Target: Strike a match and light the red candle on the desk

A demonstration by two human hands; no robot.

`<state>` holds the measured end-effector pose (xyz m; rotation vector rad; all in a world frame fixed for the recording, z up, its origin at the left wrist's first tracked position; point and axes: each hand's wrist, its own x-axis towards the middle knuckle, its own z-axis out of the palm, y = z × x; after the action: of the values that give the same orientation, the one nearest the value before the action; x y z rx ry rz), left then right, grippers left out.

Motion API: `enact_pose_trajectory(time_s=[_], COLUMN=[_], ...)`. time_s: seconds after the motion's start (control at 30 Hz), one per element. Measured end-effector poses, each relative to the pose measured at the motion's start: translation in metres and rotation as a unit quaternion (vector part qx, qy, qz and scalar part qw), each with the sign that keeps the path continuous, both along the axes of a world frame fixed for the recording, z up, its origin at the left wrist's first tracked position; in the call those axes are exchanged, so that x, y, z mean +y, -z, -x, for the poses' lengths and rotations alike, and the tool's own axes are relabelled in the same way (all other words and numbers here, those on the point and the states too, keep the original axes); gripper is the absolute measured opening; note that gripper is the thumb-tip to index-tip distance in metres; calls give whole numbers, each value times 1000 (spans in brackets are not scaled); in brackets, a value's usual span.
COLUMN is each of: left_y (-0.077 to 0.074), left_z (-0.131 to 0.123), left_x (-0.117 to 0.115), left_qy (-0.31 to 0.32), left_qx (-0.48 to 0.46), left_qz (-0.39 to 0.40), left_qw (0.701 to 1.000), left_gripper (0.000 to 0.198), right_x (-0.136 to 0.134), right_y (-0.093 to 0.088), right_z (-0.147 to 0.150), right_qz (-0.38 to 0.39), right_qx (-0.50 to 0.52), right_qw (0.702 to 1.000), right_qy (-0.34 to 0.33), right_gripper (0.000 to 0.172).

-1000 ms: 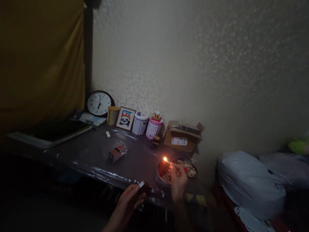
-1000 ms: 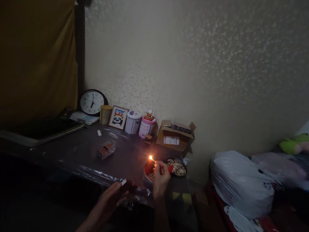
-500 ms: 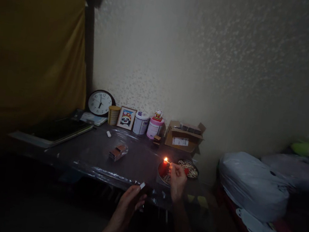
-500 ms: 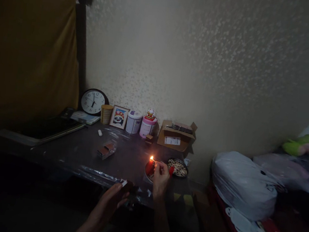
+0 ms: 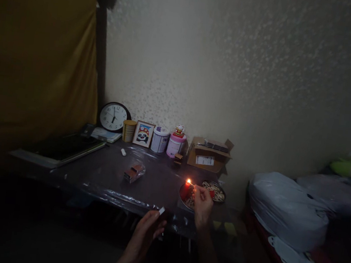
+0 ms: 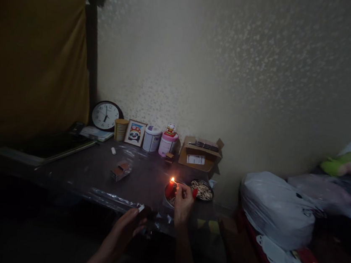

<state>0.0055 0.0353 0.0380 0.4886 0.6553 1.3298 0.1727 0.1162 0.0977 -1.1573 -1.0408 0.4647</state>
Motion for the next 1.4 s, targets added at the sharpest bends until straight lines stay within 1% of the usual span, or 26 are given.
enact_pose_trajectory(time_s=[0.33,0.43,0.6,0.7,0.8,0.87,0.93,1.0,1.03,1.1,1.17,1.27,1.4], left_y=[3,1,-3,-4,-4,-3,-3,-2,-2,-2,-1,1,0], left_z=[0,0,0,0,1,1,1,0,0,0,-1,-2,-3], left_x=[1,0,-1,-1,-2,-2,-2,-2,-1,-1,0,-1,-1], left_qy=[15,16,5,10,11,8,6,9,12,15,13,11,10], left_qx=[-11,-5,-7,-12,-9,-7,-7,-8,-8,-8,-1,14,26], left_qz=[-11,-16,-2,2,-2,3,12,15,13,11,18,27,27], left_qw=[1000,1000,1000,1000,1000,1000,1000,1000,1000,1000,1000,999,999], left_gripper=[23,23,24,23,24,26,25,23,23,24,26,30,31], right_x=[-4,-6,-11,-19,-32,-43,-54,-61,-63,-63,-60,-56,-53], right_y=[-7,-9,-11,-19,-38,-56,-70,-77,-76,-67,-55,-44,-40], right_z=[0,0,2,-2,-21,-45,-73,-99,-109,-124,-132,-140,-149], right_qz=[-3,2,4,-3,-18,-36,-87,-92,-78,-19,12,11,13], right_qx=[15,22,42,54,65,75,99,99,79,13,-21,-22,-27], right_qw=[1000,1000,999,998,998,996,990,989,993,1000,999,997,997], right_qy=[7,8,5,-7,-19,-23,-50,-55,-47,1,42,67,72], right_gripper=[27,26,26,26,27,26,23,21,24,28,24,21,25])
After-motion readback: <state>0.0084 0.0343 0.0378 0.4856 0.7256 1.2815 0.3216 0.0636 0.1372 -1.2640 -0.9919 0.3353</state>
